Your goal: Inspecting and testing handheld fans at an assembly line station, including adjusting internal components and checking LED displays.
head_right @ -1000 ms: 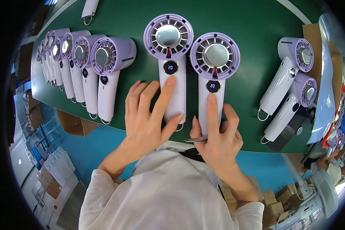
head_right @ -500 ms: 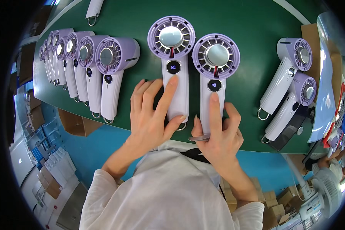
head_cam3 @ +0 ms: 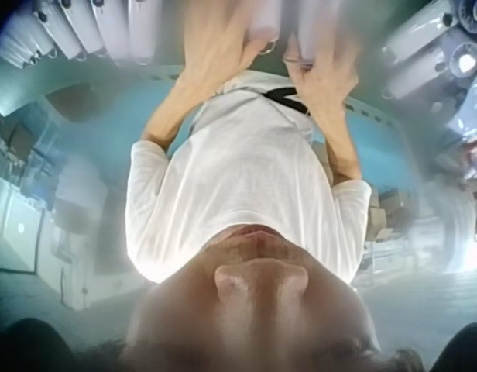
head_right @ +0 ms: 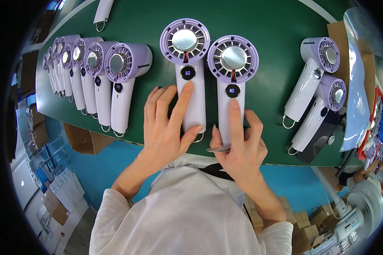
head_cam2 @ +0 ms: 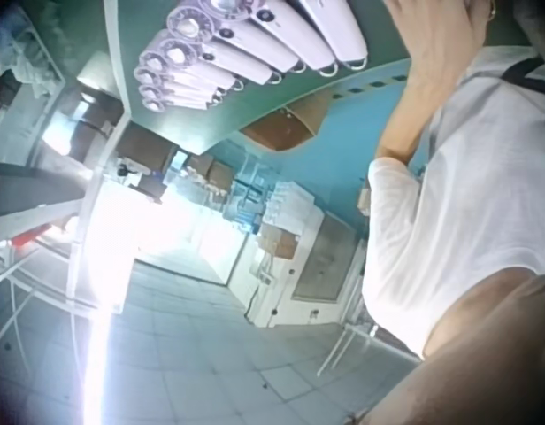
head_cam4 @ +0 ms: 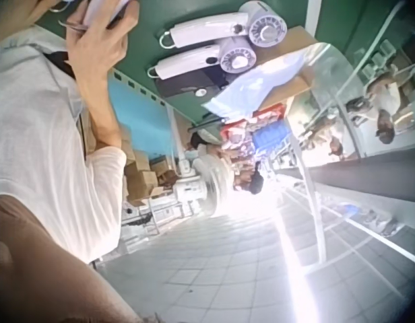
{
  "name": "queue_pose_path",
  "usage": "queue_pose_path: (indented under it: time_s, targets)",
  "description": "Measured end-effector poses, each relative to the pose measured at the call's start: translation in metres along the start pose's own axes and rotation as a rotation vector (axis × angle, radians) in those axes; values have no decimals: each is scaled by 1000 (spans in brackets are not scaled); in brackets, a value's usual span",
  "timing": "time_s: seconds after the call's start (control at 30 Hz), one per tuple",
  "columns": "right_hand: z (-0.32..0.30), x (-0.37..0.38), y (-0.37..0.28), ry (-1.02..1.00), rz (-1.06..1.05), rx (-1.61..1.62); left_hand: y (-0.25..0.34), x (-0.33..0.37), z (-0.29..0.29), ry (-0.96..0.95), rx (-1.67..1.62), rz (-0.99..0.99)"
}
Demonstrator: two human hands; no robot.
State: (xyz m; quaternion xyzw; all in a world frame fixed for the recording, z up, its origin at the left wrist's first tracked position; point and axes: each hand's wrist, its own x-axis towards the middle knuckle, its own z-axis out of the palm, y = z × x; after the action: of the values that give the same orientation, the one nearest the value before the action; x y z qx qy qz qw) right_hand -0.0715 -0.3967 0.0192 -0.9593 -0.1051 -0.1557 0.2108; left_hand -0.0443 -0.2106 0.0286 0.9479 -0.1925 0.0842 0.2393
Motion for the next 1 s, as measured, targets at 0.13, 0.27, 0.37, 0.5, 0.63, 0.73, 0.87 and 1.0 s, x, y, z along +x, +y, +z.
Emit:
queue_pose_path:
  time_s: [0.13,0.27,0.37,0.5,0.63,0.73,0.87,1.0]
  targets:
    - [-1,-1,-1,35,-11,32,0,-1,-1,0,13,5]
    - [1,-1,-1,50,-22,46,0,-2,-2,0,-3,-9]
    - [3,-2,0,74,-27,53,0,-2,-1,13,-13,-5]
    - [0,-1,-1,42,-7,39,0,-2,0,1,-20,0]
    - [-1,0,-2,17,-7,32,1,0,-2,3,1,1]
    - [-6,0,-7,-13,18,58,1,-2,-1,7,-10,3]
    - [1,0,-2,47,3,57,0,-1,0,18,-35,6]
    - [0,1,-3,31,11,40,0,0,-1,14,-37,7]
